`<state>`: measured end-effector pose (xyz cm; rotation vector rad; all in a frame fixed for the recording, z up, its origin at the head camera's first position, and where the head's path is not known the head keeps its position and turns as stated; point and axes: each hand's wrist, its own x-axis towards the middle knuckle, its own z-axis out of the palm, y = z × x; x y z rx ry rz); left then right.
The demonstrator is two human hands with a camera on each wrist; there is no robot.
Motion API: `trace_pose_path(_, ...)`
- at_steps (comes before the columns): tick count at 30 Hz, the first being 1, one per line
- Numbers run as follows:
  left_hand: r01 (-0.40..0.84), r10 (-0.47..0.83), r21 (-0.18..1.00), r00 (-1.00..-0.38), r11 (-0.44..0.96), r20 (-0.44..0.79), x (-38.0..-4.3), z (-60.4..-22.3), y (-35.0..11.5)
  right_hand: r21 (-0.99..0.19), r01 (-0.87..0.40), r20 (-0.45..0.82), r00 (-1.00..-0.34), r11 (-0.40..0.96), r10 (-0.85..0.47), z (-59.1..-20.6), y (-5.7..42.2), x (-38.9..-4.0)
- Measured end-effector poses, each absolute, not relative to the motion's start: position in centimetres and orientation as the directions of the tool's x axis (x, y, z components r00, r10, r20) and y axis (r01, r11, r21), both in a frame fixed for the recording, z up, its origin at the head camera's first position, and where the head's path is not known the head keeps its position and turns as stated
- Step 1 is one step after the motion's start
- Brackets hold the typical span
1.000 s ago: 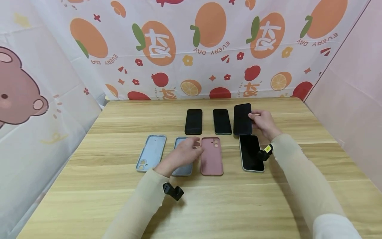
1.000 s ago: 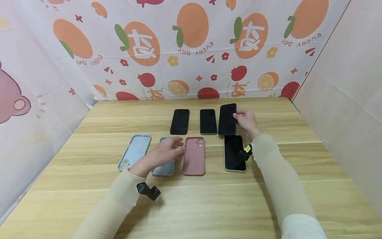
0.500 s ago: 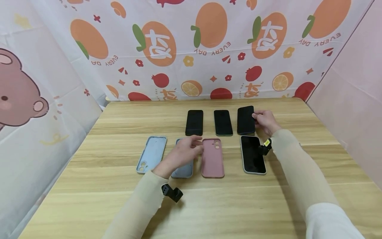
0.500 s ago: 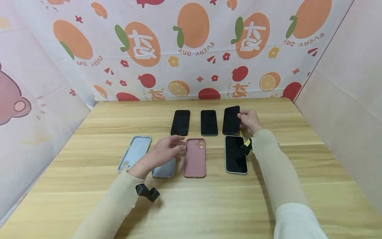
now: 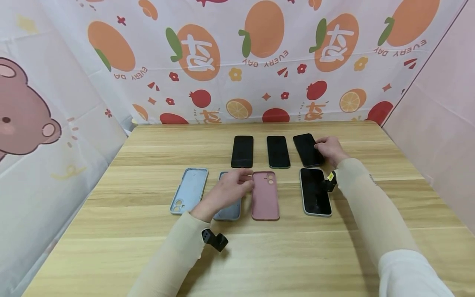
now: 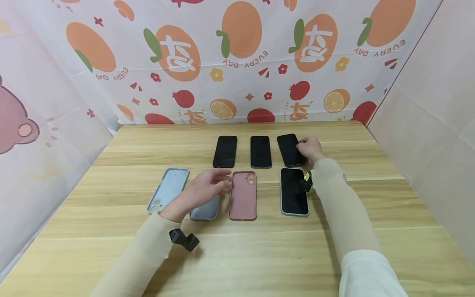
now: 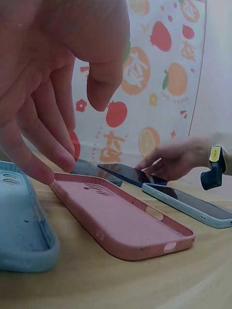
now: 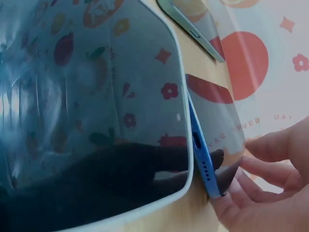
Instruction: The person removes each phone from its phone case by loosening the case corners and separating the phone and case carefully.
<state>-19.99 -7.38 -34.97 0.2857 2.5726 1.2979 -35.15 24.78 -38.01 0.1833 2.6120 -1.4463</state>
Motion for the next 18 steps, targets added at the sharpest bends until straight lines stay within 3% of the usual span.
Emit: trace_pose_path(18,0.084,0.315,0.803,-0.94,0.59,-0.133,-19.8,-35.1,-5.8,-0.834,0.103,-0.173,-0.982,0.542,-0.081,-36.9,25.6,-32.4)
